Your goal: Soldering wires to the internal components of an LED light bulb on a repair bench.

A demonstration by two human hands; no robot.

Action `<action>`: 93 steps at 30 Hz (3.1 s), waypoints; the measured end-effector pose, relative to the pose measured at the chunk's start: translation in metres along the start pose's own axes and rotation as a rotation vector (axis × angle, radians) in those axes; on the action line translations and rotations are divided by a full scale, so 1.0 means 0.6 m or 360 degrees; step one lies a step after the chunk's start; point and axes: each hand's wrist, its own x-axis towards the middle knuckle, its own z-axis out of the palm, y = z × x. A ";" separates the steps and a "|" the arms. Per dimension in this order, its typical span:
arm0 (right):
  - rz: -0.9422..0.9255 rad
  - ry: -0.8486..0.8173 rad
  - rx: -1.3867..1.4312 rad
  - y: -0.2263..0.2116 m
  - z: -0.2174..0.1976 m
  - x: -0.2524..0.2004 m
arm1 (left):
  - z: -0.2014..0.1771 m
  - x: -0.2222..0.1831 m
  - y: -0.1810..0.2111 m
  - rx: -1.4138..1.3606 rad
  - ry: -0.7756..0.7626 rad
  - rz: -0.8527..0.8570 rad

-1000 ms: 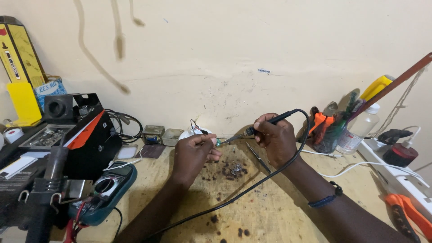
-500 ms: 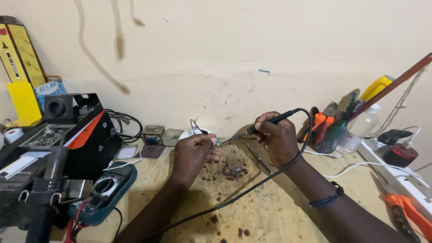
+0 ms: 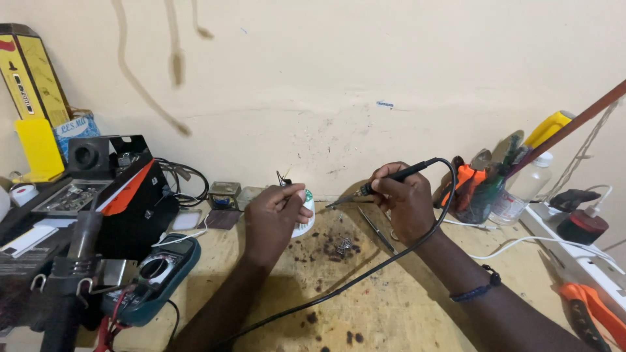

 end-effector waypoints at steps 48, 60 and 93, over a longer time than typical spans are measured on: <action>-0.0275 -0.0860 -0.1040 0.058 0.345 -0.063 | -0.211 0.106 -0.052 0.1444 0.0473 -0.0448; 0.0011 0.0147 0.0351 -0.111 0.113 0.023 | -0.147 0.041 0.025 0.0365 0.0632 0.0245; -0.0064 -0.0338 0.0044 -0.080 0.154 -0.069 | -0.149 0.079 0.013 0.0125 0.0914 -0.0104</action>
